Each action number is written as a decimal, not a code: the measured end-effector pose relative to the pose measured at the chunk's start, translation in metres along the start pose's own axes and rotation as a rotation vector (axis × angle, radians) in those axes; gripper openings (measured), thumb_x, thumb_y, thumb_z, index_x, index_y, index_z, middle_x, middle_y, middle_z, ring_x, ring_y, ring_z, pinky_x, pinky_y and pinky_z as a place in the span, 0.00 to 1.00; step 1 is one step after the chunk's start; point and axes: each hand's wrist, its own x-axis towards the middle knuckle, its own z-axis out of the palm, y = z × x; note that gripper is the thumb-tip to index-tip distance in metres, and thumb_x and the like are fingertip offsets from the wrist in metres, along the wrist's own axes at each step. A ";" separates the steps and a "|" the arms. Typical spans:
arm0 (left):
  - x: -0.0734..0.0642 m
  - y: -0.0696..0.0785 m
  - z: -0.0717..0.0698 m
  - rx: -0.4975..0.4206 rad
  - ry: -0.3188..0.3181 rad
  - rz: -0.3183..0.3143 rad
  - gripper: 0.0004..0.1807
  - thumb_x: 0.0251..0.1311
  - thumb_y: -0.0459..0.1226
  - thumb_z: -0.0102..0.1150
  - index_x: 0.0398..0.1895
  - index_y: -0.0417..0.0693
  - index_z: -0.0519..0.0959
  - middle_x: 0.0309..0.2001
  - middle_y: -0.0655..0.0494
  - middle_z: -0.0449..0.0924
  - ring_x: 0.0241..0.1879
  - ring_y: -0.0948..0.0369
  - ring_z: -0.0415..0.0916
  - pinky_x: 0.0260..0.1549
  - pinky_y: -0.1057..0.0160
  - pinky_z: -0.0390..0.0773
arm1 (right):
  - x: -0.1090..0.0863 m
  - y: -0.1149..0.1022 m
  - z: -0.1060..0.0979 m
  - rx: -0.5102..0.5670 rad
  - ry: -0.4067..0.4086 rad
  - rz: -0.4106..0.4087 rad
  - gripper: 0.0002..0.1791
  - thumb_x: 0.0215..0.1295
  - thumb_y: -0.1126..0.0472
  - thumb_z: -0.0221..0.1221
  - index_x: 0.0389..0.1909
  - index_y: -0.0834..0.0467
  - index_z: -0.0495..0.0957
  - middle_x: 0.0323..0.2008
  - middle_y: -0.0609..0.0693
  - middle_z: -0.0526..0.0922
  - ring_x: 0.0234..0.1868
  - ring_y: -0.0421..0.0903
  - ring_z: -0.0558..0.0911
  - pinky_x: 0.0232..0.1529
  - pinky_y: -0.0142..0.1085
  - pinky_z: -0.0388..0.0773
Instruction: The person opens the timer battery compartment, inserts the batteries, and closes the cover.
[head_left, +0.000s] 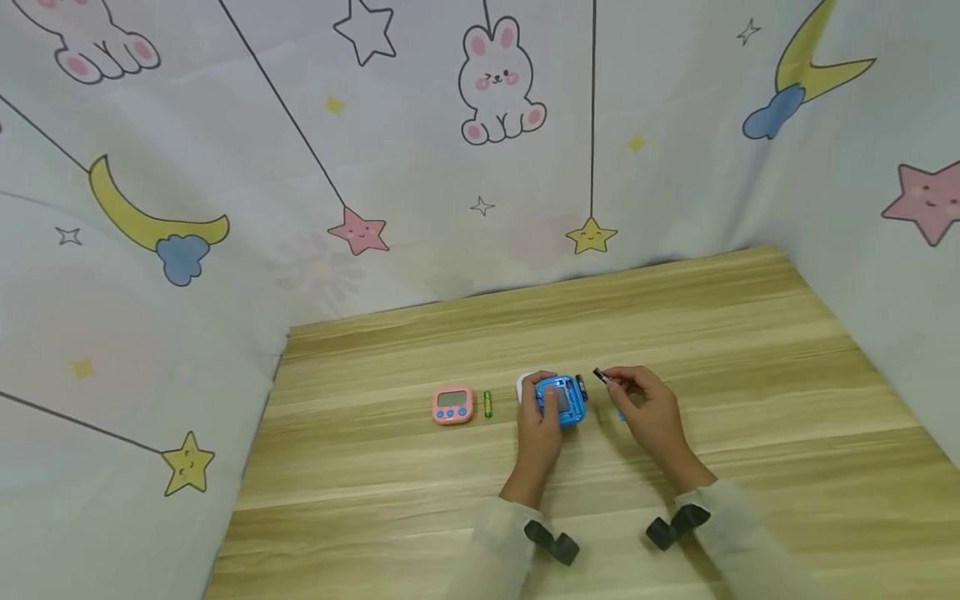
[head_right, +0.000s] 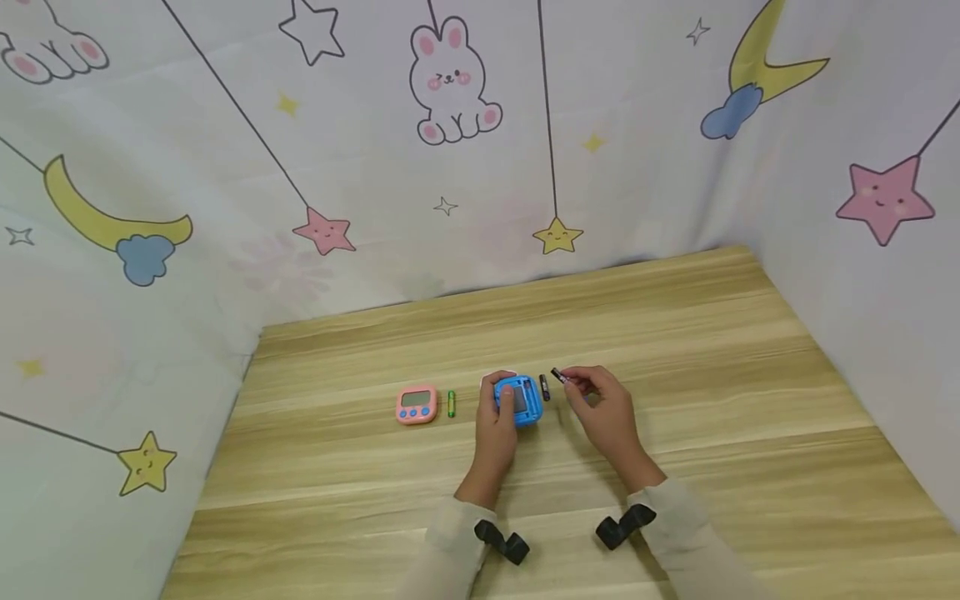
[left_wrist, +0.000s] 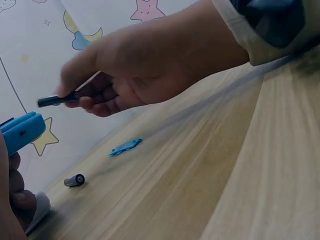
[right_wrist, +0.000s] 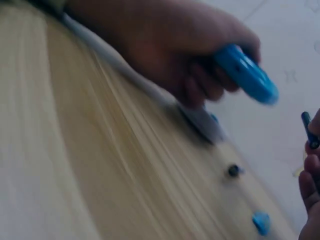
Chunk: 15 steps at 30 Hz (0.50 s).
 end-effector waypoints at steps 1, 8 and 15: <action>0.000 -0.001 0.000 0.001 0.004 0.007 0.13 0.76 0.43 0.41 0.56 0.52 0.70 0.50 0.54 0.74 0.44 0.59 0.74 0.43 0.58 0.75 | -0.002 -0.004 0.004 0.013 -0.008 -0.009 0.10 0.63 0.71 0.62 0.44 0.59 0.82 0.37 0.50 0.81 0.37 0.41 0.77 0.38 0.24 0.73; 0.002 -0.002 0.003 -0.006 0.011 0.033 0.14 0.76 0.38 0.41 0.58 0.45 0.69 0.52 0.49 0.73 0.45 0.57 0.74 0.43 0.60 0.75 | -0.011 -0.017 0.020 -0.012 -0.076 -0.117 0.12 0.60 0.72 0.63 0.44 0.59 0.81 0.35 0.45 0.79 0.35 0.39 0.75 0.35 0.29 0.73; 0.003 -0.002 0.004 0.026 0.018 0.047 0.13 0.75 0.39 0.42 0.57 0.49 0.70 0.50 0.52 0.74 0.43 0.59 0.74 0.40 0.61 0.75 | -0.011 -0.016 0.025 -0.081 -0.097 -0.199 0.16 0.58 0.74 0.63 0.48 0.60 0.79 0.29 0.42 0.74 0.30 0.38 0.72 0.31 0.28 0.69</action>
